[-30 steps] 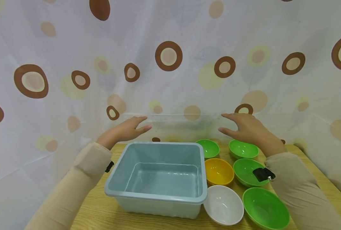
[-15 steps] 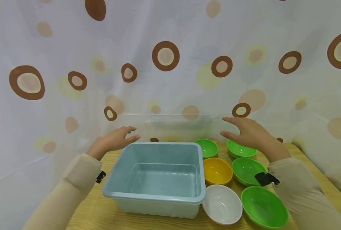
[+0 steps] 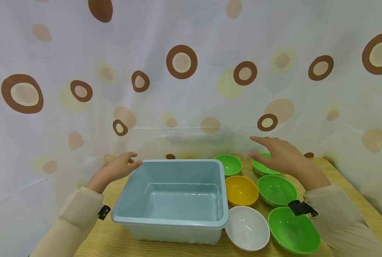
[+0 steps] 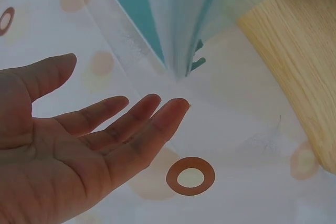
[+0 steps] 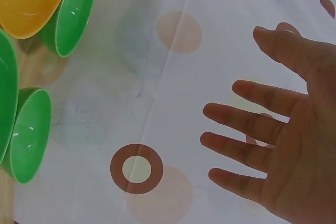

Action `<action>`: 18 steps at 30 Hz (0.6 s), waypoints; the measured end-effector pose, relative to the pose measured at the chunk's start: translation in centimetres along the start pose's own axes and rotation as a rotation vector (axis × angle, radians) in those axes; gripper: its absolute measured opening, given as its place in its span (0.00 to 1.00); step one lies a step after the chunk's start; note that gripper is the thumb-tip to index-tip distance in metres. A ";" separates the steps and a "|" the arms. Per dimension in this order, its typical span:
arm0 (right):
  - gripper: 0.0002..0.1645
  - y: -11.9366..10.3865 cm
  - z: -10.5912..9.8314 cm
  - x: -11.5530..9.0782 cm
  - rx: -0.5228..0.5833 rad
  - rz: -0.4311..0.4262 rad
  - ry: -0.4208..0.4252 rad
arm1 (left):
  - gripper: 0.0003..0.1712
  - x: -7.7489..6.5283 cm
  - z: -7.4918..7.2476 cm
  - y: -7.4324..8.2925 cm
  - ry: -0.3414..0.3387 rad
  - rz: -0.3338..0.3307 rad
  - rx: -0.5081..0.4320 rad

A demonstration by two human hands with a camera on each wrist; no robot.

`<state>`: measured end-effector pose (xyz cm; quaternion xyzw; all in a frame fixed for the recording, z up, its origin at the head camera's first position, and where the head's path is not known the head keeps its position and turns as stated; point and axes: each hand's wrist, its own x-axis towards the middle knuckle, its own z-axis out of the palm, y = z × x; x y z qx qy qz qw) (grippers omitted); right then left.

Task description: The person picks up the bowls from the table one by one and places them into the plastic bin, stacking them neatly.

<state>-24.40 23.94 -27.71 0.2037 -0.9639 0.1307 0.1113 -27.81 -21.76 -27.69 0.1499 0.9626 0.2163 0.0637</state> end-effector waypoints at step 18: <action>0.36 -0.3 0.4 -1.6 -0.003 -0.008 0.008 | 0.24 -1.2 2.0 -3.8 0.023 0.029 -0.245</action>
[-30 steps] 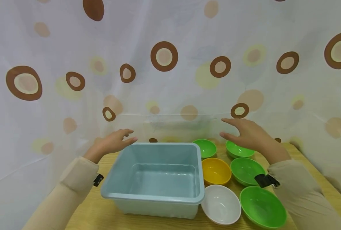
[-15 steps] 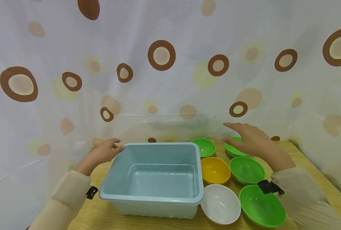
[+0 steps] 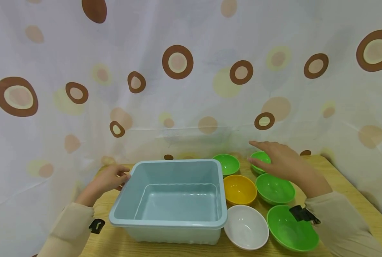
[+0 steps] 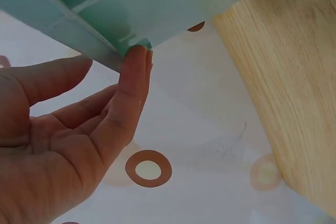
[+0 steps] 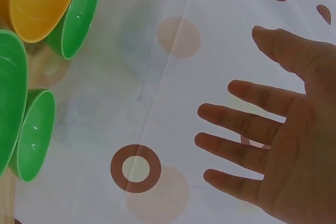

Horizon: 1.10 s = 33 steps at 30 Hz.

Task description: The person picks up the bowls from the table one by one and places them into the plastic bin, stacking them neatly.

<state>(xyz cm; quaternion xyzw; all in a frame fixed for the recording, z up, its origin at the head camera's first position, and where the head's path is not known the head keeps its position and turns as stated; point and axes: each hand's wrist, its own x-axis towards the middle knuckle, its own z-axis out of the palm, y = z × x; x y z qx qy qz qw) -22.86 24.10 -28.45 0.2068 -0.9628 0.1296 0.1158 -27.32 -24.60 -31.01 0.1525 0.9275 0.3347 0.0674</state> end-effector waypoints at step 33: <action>0.39 -2.8 3.0 -3.5 0.043 -0.024 -0.133 | 0.22 -0.1 1.2 -3.4 -0.023 -0.130 -0.426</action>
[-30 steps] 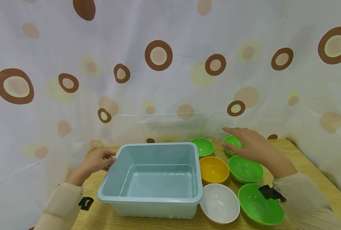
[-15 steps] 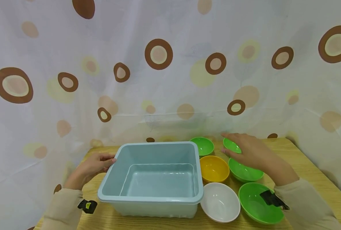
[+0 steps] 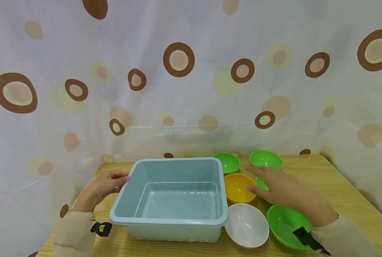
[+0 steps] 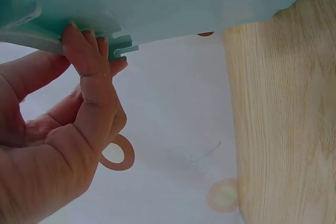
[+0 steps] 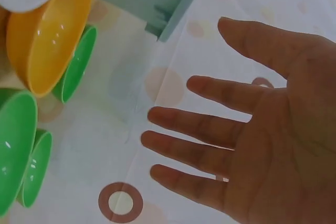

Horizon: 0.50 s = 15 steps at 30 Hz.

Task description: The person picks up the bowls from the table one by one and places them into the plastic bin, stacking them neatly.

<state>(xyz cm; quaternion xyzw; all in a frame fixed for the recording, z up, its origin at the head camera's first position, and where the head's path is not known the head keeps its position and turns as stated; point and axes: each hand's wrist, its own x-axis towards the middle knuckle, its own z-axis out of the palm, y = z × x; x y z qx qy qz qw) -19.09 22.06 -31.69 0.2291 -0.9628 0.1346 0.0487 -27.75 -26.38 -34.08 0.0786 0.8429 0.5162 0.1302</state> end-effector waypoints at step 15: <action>0.47 -3.1 4.4 -1.1 0.192 0.099 -0.327 | 0.22 -0.2 0.4 0.1 0.053 -0.050 0.026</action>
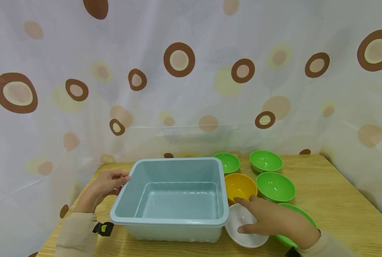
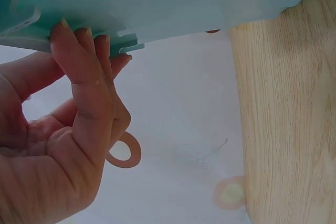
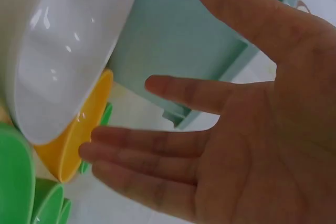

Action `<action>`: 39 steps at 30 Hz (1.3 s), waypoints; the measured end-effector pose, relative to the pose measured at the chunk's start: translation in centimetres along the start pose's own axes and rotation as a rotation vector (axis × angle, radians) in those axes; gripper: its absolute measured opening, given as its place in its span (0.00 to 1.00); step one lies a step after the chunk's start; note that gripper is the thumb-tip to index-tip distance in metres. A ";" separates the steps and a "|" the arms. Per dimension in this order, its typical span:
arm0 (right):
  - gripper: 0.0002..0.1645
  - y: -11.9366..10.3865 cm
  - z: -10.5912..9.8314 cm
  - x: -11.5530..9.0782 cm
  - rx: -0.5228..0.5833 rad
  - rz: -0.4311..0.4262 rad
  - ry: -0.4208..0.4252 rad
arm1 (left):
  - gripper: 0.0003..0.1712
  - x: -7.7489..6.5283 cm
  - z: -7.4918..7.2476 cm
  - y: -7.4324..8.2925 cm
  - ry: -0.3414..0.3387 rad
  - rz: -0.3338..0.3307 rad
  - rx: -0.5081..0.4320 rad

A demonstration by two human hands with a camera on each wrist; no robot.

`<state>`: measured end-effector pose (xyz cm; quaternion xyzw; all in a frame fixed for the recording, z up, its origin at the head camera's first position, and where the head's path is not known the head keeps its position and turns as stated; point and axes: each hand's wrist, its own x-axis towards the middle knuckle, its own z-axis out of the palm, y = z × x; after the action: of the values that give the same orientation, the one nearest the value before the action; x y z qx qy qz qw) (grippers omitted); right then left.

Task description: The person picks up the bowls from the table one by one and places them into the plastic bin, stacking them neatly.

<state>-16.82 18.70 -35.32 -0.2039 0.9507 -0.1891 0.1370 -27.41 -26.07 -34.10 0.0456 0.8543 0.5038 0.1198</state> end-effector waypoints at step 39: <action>0.65 -0.7 1.4 1.6 -0.002 0.094 -0.054 | 0.21 -0.1 -0.4 0.2 -0.056 0.044 0.053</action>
<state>-17.54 16.97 -36.54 -0.1640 0.9555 -0.1758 0.1710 -27.40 -26.37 -33.75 0.0816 0.8624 0.4821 0.1310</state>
